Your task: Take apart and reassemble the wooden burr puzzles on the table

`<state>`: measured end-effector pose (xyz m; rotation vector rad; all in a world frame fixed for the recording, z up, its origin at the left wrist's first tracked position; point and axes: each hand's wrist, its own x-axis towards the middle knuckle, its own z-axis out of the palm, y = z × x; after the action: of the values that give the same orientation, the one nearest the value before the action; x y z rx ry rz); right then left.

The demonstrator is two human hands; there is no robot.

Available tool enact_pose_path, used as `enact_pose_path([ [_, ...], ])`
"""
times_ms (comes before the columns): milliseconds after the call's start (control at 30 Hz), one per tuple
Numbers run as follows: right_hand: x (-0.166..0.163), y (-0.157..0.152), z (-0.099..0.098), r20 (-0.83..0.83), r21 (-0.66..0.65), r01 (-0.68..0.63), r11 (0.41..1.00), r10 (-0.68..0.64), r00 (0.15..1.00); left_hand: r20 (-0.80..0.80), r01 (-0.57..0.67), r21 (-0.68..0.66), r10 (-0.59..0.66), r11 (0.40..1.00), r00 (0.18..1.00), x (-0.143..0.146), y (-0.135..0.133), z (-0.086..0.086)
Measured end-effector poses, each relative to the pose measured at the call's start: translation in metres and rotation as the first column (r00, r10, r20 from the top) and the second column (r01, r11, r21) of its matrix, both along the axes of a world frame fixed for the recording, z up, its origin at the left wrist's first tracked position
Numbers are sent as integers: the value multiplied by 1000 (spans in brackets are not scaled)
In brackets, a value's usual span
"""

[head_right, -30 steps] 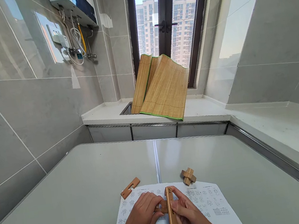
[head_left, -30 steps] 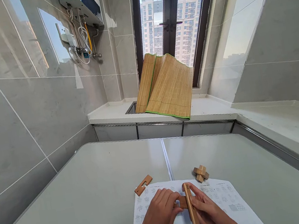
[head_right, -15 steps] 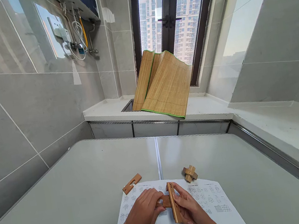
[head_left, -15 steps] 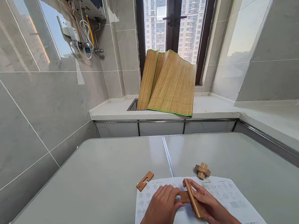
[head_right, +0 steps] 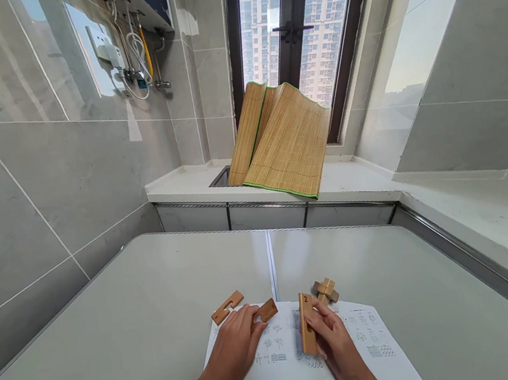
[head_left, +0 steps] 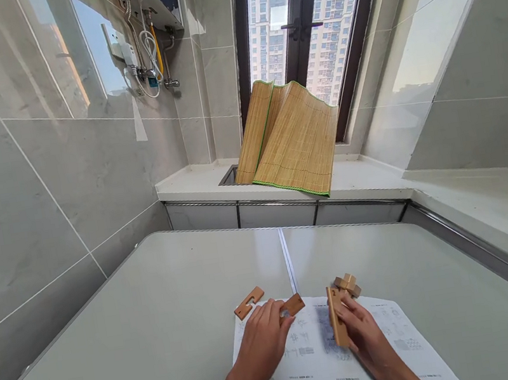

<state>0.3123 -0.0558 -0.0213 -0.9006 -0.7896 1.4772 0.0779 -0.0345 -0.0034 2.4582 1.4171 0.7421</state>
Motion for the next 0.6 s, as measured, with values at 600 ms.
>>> enact_pose_path([
  [600, -18, -1, -15, 799, 343, -203, 917, -171, 576, 44, -94, 86, 91, 992, 995, 9, -2, -4],
])
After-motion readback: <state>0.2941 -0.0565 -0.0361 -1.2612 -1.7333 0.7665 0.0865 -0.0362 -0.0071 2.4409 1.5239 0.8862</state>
